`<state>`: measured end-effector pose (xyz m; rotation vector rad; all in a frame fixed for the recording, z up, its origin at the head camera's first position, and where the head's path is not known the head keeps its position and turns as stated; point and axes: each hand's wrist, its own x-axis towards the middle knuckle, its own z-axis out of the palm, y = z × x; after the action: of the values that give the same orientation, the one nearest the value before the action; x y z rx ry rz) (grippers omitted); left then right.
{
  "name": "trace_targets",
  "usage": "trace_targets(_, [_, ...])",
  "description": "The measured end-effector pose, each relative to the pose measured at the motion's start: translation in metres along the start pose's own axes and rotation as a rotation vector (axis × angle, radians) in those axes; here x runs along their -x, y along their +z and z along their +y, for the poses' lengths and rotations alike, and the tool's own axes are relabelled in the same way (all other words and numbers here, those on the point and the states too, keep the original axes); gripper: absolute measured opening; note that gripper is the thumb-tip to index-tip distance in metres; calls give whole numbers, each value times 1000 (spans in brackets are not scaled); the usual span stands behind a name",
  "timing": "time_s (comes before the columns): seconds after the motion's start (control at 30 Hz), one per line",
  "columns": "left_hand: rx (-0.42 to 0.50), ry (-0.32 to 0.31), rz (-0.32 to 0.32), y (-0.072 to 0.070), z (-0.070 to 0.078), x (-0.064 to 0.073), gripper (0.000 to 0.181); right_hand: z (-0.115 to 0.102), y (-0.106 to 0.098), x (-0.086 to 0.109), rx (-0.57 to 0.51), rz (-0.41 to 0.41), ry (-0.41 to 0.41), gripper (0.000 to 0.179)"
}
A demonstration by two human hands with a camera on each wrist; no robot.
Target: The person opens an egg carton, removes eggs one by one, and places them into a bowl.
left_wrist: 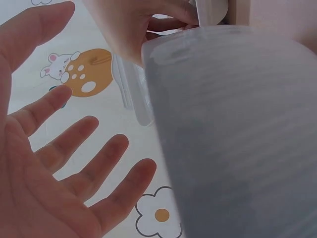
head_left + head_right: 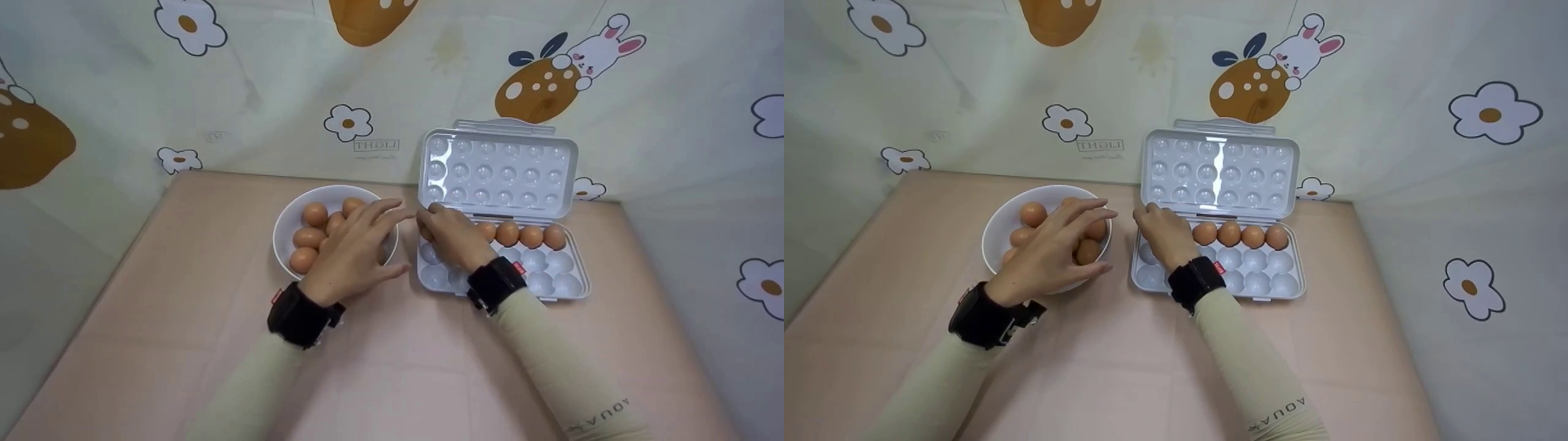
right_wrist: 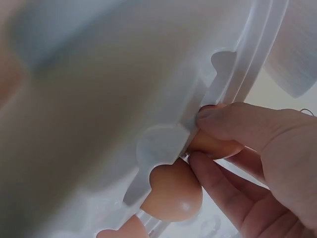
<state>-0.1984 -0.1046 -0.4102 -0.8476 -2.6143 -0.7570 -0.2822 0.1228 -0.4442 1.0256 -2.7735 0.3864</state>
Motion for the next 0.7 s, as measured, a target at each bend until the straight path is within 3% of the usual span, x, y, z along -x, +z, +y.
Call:
trace_targets(0.2, [-6,-12,6,0,1,-1,76,4,-7,9,-102,72,18,23])
trace_targets(0.43, [-34,9,64,0,1,-3,70,-2,-30,22,-207,219,77,28])
trace_targets(0.7, [-15,-29,68,2,2,-3,72,-15,-44,32,-369,348,162,31])
